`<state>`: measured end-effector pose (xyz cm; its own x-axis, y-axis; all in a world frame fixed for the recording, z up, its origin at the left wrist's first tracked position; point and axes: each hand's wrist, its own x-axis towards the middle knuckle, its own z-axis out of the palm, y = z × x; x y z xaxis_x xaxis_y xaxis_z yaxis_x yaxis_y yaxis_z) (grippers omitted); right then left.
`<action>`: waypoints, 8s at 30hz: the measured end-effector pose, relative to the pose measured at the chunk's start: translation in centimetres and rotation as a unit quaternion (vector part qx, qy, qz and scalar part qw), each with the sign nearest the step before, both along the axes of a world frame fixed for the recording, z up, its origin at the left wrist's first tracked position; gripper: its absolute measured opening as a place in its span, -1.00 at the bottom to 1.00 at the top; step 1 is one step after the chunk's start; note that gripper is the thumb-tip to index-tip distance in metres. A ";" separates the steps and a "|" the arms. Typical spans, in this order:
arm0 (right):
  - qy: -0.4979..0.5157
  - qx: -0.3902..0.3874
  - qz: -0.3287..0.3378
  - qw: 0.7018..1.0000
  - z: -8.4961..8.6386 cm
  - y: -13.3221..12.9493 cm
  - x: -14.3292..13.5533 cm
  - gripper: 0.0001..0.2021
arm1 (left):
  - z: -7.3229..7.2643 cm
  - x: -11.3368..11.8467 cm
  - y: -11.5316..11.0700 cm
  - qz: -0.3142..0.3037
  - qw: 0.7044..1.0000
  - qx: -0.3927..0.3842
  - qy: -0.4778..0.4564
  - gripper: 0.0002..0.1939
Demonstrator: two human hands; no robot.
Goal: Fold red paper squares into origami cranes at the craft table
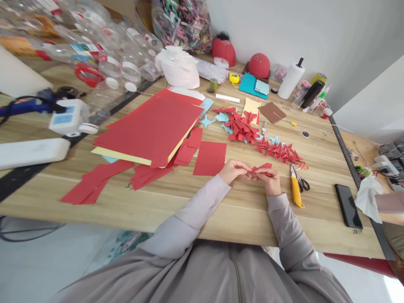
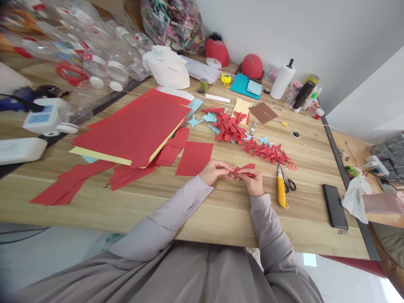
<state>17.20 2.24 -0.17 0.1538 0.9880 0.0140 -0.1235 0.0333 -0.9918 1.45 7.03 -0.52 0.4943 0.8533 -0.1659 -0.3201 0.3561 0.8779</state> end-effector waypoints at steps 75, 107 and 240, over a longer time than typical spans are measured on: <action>0.057 -0.061 -0.042 0.996 0.2 0.3 0.7 -0.27 | -0.1 1.6 -1.2 0.047 0.998 0.024 0.030 -0.62; 0.053 -0.079 -0.028 0.995 0.2 0.5 0.5 -0.23 | 0.3 1.3 -0.9 0.051 0.998 0.018 0.019 -0.69; 0.108 -0.123 -0.022 0.986 0.7 0.5 0.9 -0.25 | 0.2 -0.3 0.2 -0.098 0.994 -0.045 -0.035 -0.65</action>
